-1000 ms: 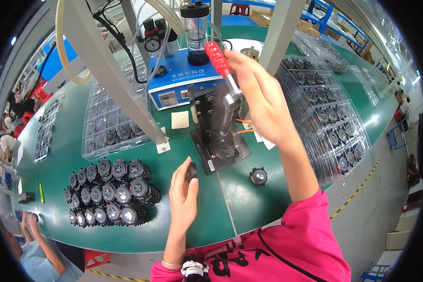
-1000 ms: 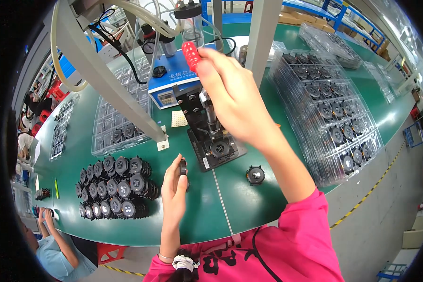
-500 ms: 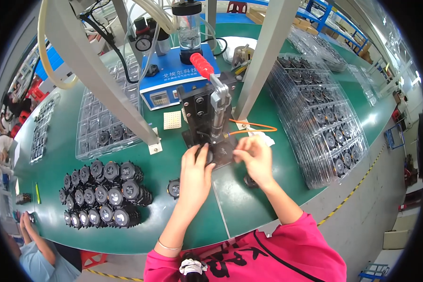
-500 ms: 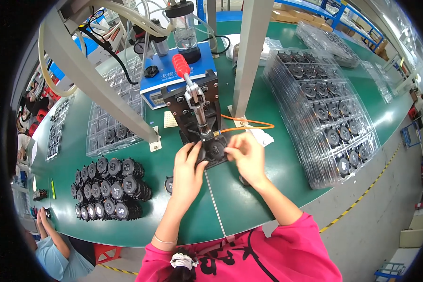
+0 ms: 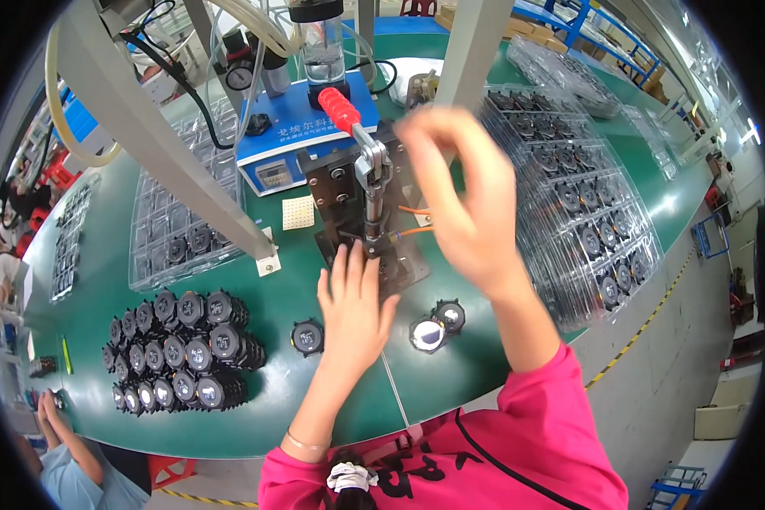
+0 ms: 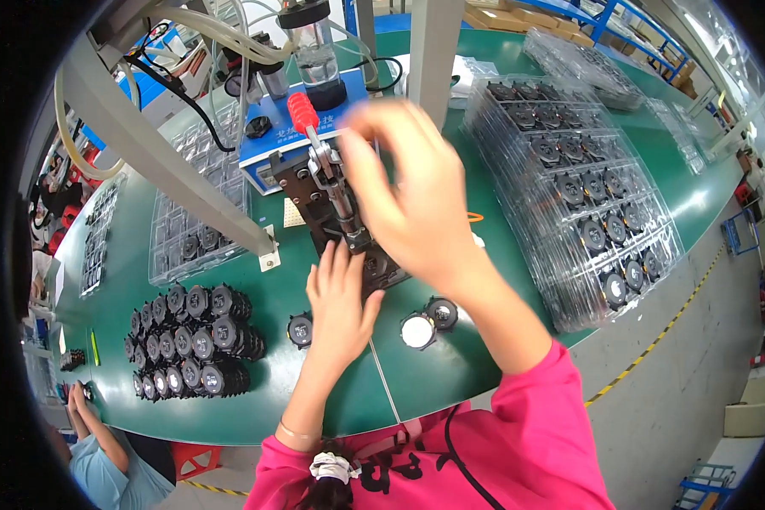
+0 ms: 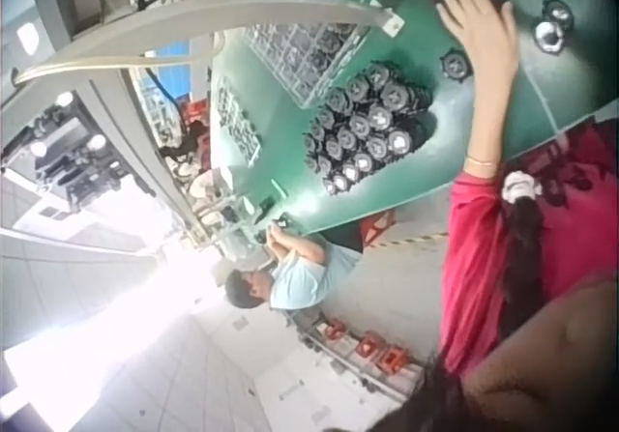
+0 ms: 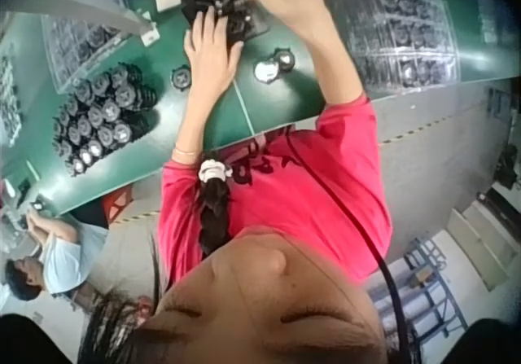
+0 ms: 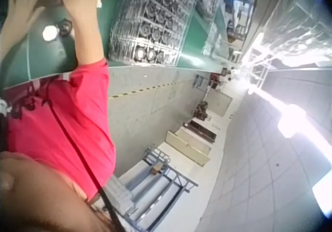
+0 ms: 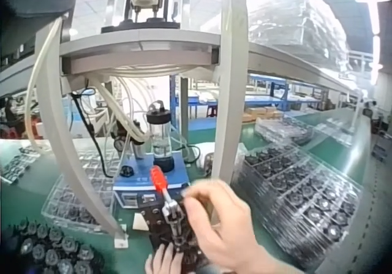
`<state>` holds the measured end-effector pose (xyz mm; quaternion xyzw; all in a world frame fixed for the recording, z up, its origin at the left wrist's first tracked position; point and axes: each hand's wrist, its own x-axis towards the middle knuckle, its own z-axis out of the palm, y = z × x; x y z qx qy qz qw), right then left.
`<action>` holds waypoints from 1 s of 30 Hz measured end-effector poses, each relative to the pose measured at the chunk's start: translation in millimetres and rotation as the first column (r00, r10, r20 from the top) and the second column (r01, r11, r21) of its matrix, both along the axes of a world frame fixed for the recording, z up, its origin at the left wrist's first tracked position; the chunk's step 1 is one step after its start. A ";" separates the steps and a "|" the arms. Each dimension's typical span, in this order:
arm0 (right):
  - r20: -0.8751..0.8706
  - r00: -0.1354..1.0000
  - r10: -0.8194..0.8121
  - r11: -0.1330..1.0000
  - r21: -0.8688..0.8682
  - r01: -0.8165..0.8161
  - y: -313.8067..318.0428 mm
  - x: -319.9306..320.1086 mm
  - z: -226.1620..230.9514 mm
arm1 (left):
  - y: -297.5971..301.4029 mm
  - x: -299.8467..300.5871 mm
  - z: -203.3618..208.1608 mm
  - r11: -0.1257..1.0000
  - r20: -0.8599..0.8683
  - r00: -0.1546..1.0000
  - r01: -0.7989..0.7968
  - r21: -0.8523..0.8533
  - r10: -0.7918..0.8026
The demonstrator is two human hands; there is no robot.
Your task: The person assembles electronic components by hand, taking them from a component tray and pressing them into a housing part using a manual toggle press.
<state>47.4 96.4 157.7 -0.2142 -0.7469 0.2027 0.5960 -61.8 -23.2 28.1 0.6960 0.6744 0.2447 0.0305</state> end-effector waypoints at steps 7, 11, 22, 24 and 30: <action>0.208 0.971 -0.116 0.916 0.401 0.024 37.3 -56.8 45.0 | -71.7 -42.7 15.4 0.979 0.154 0.979 -0.103 -0.173 0.131; -0.158 0.974 0.160 0.844 0.533 -0.053 -21.4 -10.5 -16.9 | -82.9 -55.3 2.2 0.976 0.259 0.954 -0.106 -0.193 0.155; 0.424 0.905 -0.023 0.976 -0.187 0.112 -105.1 56.9 -71.2 | -79.7 -57.2 -12.5 0.990 0.318 0.939 -0.109 -0.085 0.131; 0.674 0.708 0.210 0.945 -0.325 0.029 -121.9 65.5 -92.0 | -79.4 -56.0 -13.1 0.992 0.307 0.943 -0.112 -0.064 0.126; 0.787 0.529 0.318 0.940 -0.335 -0.066 -125.6 72.9 -109.1 | -79.2 -56.4 -13.1 0.994 0.279 0.955 -0.099 -0.040 0.106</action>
